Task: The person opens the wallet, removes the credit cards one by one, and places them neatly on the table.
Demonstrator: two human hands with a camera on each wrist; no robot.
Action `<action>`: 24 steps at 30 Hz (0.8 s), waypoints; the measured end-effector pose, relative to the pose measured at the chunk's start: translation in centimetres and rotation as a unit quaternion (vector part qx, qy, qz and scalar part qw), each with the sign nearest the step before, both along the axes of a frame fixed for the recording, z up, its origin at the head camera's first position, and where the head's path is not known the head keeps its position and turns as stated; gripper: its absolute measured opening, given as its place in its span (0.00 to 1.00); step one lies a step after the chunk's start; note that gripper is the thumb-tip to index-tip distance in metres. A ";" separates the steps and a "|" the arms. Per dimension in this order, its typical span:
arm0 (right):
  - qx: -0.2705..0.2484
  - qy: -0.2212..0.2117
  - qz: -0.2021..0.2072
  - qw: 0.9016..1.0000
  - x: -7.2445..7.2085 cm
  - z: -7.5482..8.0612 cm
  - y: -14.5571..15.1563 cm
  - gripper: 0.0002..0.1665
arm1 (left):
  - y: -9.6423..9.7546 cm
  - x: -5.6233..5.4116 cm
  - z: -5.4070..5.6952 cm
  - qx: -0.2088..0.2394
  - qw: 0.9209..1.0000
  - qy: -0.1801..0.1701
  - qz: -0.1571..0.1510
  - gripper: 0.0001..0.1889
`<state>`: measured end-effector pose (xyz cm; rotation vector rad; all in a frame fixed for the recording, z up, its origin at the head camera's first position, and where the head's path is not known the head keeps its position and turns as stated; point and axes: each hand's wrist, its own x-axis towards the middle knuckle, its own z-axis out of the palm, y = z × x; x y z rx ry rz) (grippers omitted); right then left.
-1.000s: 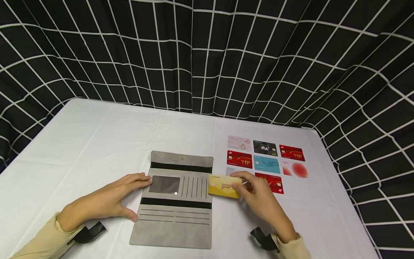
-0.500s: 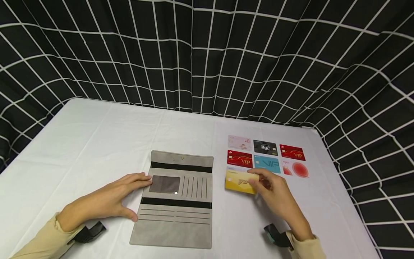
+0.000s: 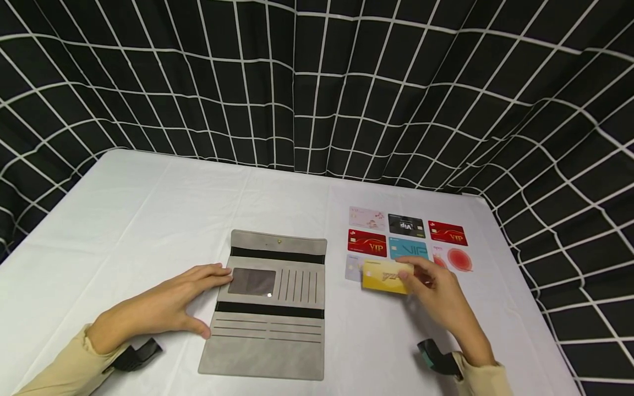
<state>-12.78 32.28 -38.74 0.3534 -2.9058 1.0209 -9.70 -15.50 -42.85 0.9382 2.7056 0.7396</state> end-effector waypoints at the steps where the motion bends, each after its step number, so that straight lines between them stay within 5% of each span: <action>1: 0.000 -0.003 -0.002 1.000 0.0 0.0 0.2 0.18 | 0.0 0.0 0.0 0.000 1.000 -0.001 0.001 0.53; 24: 0.034 -0.024 -0.065 0.997 -0.2 -0.4 5.3 0.24 | 0.0 0.1 -0.1 -0.002 1.000 -0.004 0.005 0.52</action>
